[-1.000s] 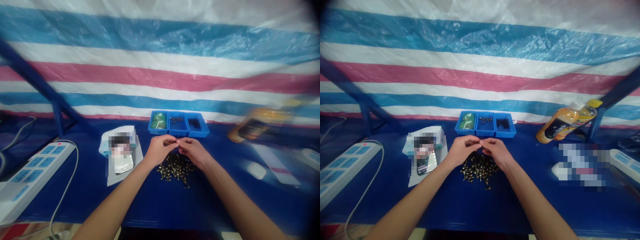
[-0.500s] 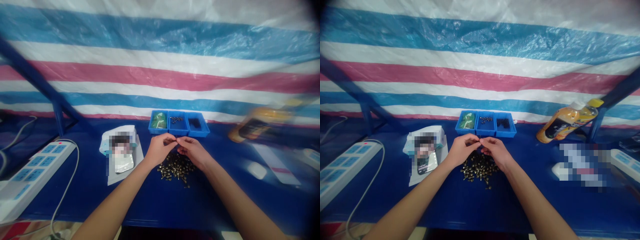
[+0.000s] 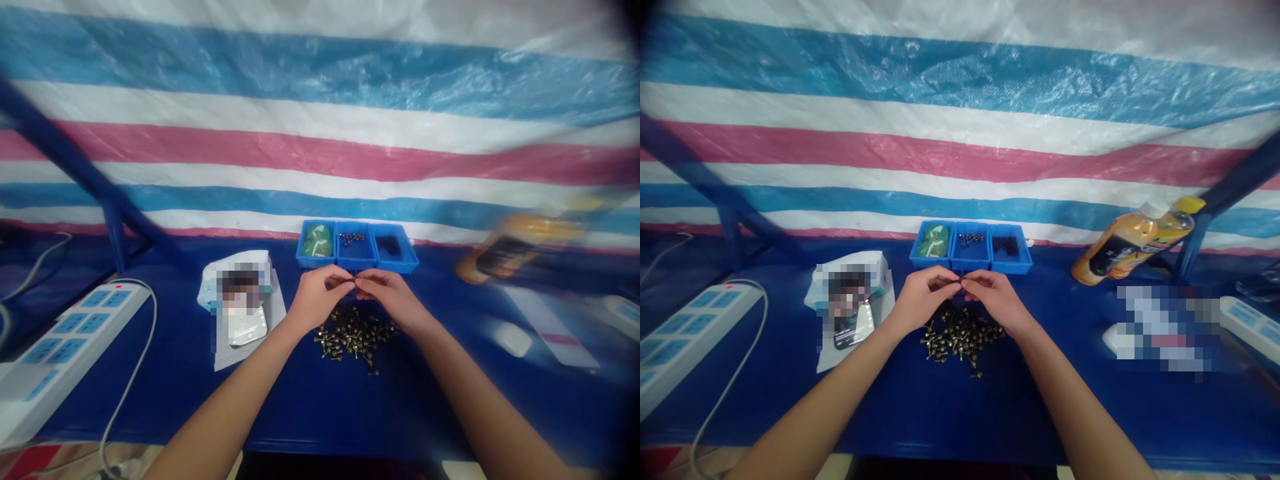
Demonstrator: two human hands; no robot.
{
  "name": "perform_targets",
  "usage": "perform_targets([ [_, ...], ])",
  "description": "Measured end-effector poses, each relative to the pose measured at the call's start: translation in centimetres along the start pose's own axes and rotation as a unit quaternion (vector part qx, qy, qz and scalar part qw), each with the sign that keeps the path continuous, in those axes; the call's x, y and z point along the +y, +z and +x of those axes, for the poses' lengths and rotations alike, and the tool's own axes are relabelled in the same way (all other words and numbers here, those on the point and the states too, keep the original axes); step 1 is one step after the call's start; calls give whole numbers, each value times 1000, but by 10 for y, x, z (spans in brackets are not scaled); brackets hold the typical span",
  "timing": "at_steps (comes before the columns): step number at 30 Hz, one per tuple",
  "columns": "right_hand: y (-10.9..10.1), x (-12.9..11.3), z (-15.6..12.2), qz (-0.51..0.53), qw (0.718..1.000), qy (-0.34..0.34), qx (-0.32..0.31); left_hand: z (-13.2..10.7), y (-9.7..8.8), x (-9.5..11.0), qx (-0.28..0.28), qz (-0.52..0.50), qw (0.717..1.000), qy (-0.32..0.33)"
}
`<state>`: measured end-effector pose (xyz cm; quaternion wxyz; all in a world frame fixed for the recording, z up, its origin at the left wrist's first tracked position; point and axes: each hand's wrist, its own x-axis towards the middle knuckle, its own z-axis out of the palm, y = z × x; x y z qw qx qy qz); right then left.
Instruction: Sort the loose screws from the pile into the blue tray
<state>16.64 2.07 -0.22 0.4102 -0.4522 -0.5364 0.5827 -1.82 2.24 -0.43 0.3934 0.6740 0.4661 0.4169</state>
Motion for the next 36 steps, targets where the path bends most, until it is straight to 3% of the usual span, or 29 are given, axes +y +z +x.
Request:
perform_targets([
  [7,-6,-6,-4,-162,982,-85,-44,0,-2,-1,-35,-4,999,-9],
  [13,-9,-9,-9,-346,920,-176,-58,0,-3,-3,-56,9,998,-13],
  [24,-16,-8,-7,-345,918,-183,-74,-2,-5,3,-112,36,993,34],
  [28,-16,-8,-6,-335,921,-190,-63,-1,-6,4,-94,50,994,35],
  [32,-19,-3,-3,-326,920,-216,-11,-1,-5,1,-57,42,997,27],
  [36,-23,0,0,-302,934,-188,29,0,-5,-2,-46,32,998,17],
])
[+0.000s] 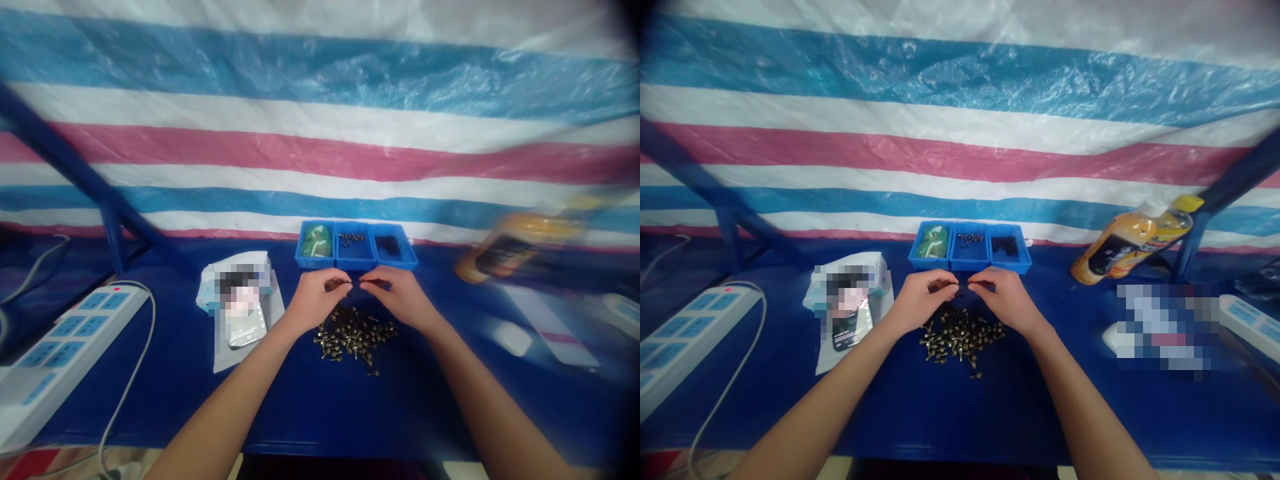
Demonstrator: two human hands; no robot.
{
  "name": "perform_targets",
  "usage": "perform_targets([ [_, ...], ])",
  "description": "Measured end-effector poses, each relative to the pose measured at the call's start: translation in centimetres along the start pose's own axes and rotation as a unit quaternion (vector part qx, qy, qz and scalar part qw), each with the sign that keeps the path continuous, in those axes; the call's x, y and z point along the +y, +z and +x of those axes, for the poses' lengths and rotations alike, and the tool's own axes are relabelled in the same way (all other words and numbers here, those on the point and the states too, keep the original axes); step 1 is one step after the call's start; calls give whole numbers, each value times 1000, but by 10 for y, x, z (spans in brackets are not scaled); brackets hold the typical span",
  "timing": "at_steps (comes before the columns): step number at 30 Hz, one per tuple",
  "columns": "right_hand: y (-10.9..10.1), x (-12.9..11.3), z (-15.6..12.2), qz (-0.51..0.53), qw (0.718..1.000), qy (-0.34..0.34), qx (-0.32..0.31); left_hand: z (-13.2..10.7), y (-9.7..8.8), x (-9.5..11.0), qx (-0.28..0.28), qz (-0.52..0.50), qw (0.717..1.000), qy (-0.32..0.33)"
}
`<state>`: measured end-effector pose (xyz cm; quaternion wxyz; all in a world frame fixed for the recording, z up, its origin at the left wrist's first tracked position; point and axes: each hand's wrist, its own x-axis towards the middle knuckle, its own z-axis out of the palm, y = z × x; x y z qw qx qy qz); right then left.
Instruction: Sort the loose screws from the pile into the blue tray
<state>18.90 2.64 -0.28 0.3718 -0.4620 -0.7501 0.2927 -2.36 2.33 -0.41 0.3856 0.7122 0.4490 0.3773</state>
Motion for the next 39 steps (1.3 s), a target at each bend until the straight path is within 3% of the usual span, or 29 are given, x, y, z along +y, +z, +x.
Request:
perform_targets([
  [5,-6,1,0,58,995,83,13,0,0,1,9,6,1000,1],
  [13,-17,6,3,-39,987,149,38,0,2,-1,20,8,1000,2],
  [20,-19,22,5,77,952,184,232,0,2,1,35,13,999,2],
  [23,-17,18,4,53,968,161,185,0,2,3,42,8,999,1],
  [27,-6,-2,-1,87,991,104,12,-1,2,6,30,9,999,7],
  [29,0,-12,-3,86,992,88,-33,-1,3,9,17,17,1000,21],
  [32,9,-19,-5,92,991,79,-51,-2,3,13,2,37,998,42],
  [39,19,-20,-5,93,990,106,-24,-4,4,13,9,56,998,41],
])
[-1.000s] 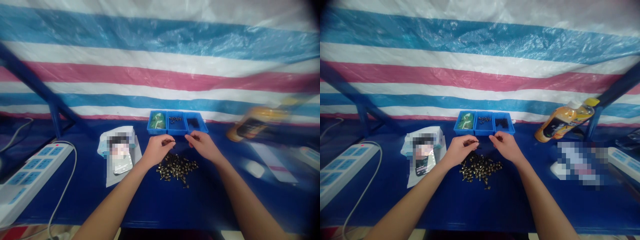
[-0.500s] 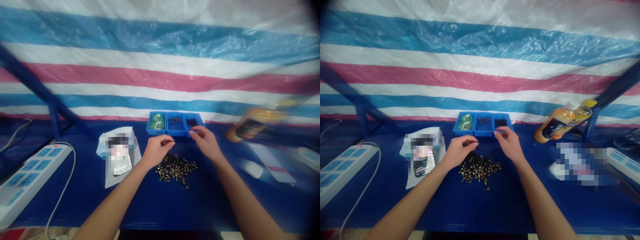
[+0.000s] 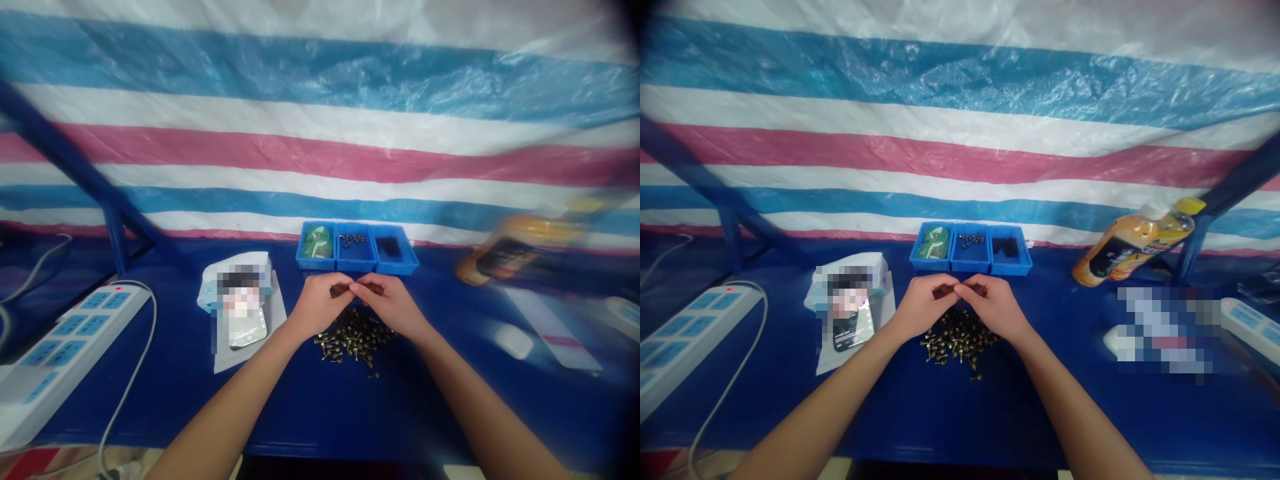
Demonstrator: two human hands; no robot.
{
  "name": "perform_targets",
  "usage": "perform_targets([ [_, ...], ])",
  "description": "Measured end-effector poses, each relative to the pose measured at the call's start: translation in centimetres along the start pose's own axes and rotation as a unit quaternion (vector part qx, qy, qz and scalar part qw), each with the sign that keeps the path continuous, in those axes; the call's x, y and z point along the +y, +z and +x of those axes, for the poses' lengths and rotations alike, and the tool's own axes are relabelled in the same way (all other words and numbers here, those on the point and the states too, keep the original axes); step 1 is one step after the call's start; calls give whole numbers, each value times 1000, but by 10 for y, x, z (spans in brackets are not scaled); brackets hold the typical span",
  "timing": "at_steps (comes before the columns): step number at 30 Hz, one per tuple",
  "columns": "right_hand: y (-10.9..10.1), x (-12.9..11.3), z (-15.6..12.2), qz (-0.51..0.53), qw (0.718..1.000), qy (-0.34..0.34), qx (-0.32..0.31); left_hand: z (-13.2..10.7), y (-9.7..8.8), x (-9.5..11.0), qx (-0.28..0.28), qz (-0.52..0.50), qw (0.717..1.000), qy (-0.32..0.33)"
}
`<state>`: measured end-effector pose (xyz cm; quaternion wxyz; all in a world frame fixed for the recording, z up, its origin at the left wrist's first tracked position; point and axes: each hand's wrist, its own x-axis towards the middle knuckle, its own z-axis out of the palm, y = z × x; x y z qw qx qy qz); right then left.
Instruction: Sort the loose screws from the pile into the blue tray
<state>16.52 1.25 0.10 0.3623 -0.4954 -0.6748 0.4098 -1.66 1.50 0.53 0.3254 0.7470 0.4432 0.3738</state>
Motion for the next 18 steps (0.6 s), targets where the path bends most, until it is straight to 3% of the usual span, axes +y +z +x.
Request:
perform_targets([
  [11,-14,2,3,98,994,11,-43,1,0,-4,16,-70,996,-45],
  [18,-15,9,5,103,994,17,-40,3,1,-11,25,-68,996,-56],
])
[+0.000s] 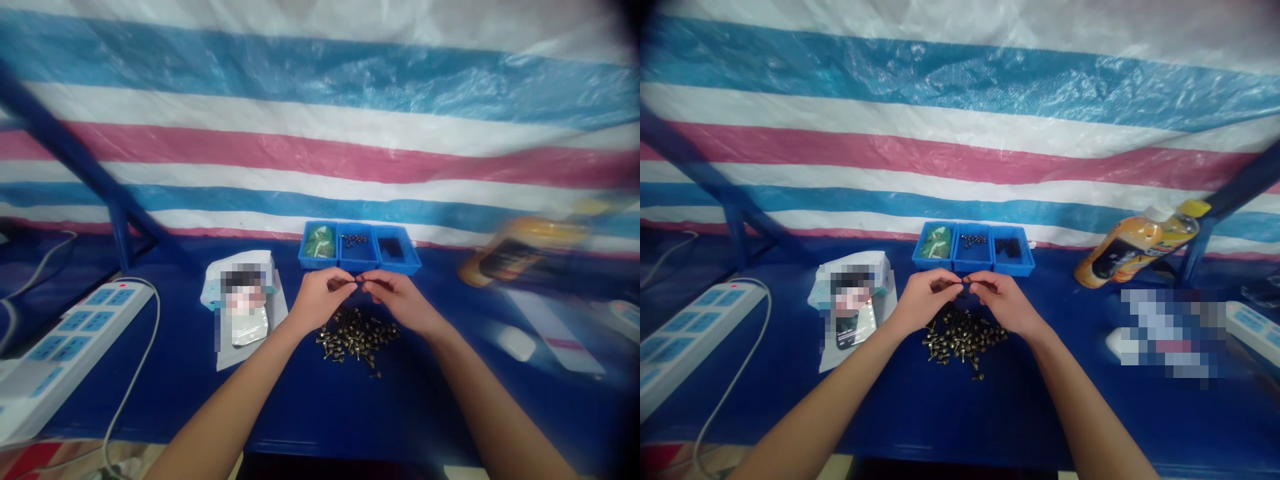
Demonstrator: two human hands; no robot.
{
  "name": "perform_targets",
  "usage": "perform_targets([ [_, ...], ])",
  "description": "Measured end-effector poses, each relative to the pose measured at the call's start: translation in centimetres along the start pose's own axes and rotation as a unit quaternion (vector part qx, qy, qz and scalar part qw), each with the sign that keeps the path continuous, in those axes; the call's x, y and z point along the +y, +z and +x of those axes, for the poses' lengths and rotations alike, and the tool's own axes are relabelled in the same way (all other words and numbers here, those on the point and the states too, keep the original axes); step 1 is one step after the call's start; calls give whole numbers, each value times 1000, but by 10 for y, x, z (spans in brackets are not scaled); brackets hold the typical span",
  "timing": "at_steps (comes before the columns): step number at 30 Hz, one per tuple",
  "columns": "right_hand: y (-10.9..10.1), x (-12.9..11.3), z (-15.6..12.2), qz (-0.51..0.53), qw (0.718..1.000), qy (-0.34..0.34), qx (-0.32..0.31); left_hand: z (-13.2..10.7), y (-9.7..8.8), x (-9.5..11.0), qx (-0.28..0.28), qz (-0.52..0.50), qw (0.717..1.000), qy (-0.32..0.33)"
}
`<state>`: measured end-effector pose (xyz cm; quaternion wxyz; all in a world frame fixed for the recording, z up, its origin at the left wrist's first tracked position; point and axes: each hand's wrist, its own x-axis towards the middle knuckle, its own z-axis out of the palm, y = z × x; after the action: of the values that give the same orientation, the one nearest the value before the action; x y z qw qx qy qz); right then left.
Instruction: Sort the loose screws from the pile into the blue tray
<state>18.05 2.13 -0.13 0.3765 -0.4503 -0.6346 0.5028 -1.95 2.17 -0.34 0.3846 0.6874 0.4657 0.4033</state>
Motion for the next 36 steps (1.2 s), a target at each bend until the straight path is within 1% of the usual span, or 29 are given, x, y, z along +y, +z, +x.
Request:
perform_targets([
  [5,-3,1,2,39,999,3,31,0,0,-2,2,11,1000,-10],
  [7,-6,-2,2,36,998,17,44,0,0,-2,-2,14,1000,-9],
  [10,-9,-5,2,14,996,34,83,0,0,-1,-1,17,1000,-9],
  [13,-12,-3,2,5,992,34,120,0,1,0,1,17,1000,-12],
  [16,-13,-1,3,0,990,25,141,0,0,0,2,20,1000,-16],
  [19,-15,0,4,17,988,30,149,0,0,-1,4,19,1000,-17],
  [22,-19,2,5,40,987,51,145,1,-1,-3,8,20,1000,-15],
  [25,-23,5,6,27,983,80,164,1,-1,-4,7,21,1000,-13],
  [27,-25,8,7,27,978,89,186,1,-1,-5,5,19,1000,-15],
  [31,-27,10,9,65,959,69,266,1,-2,-5,7,21,1000,-18],
  [32,-27,10,9,68,956,70,278,1,-2,-5,9,24,1000,-17],
  [33,-27,10,9,63,956,73,278,1,-2,-5,9,26,999,-17],
  [34,-26,9,8,52,960,72,265,1,-2,-5,9,28,999,-16],
  [36,-23,6,6,17,977,50,205,0,-2,-4,8,27,1000,-14],
])
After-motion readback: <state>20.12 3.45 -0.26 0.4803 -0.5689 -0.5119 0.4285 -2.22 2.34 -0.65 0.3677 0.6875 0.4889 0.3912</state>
